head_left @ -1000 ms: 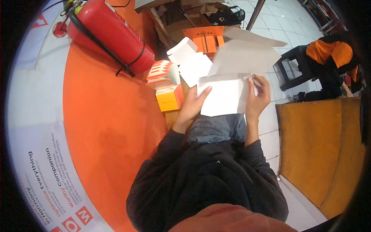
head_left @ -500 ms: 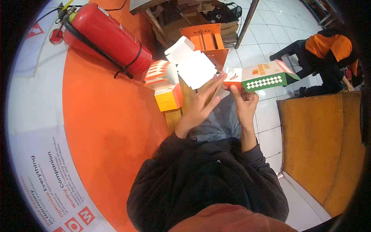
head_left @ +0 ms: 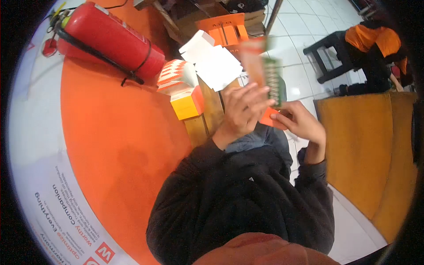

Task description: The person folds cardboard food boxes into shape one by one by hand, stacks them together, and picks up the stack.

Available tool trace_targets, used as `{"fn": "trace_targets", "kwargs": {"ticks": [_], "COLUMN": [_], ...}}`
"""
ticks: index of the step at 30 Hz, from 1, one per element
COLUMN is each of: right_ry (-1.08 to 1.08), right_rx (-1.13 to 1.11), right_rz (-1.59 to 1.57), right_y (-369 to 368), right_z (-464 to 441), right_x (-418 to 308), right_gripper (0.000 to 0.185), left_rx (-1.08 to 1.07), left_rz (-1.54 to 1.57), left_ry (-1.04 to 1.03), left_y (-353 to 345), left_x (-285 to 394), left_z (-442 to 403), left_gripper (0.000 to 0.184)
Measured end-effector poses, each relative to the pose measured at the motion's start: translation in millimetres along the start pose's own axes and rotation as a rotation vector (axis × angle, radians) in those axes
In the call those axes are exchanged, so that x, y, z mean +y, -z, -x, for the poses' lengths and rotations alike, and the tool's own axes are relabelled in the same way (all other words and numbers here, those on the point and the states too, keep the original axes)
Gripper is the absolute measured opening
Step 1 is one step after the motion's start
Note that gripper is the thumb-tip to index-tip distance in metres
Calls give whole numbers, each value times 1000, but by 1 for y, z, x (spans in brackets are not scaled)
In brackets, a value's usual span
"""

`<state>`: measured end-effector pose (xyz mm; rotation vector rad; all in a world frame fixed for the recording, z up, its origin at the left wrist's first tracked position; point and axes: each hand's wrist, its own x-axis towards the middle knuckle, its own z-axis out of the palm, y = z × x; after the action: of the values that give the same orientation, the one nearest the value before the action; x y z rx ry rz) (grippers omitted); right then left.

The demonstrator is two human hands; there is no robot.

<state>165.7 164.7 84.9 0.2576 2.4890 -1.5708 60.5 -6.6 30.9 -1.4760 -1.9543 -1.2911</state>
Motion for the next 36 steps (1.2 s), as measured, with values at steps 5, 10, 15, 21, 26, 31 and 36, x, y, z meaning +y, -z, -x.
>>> {"fn": "trace_targets", "kwargs": {"ticks": [5, 10, 15, 21, 26, 31, 36], "right_ry": [108, -136, 278, 348, 376, 469, 279], "right_rx": [-2, 319, 588, 543, 479, 452, 392], "right_rz": [234, 5, 471, 537, 579, 626, 513], "right_y": [-5, -36, -63, -69, -66, -63, -57], "right_z": [8, 19, 26, 20, 15, 10, 8], "right_x": [52, 30, 57, 62, 63, 67, 51], "right_gripper": [23, 13, 21, 21, 21, 20, 19], "left_rx": [-500, -586, -569, -494, -487, -493, -476], "left_rz": [-106, -204, -212, -168, -200, -193, -196], "left_ry": [-104, -51, -72, -55, -46, -31, -44], "left_y": [-23, -30, -32, -25, -22, -22, -25], "left_x": [-16, -28, -33, -31, -32, -32, -36], "left_z": [17, 32, 44, 48, 49, 51, 59], "left_gripper": [53, 52, 44, 37, 34, 32, 30]}}
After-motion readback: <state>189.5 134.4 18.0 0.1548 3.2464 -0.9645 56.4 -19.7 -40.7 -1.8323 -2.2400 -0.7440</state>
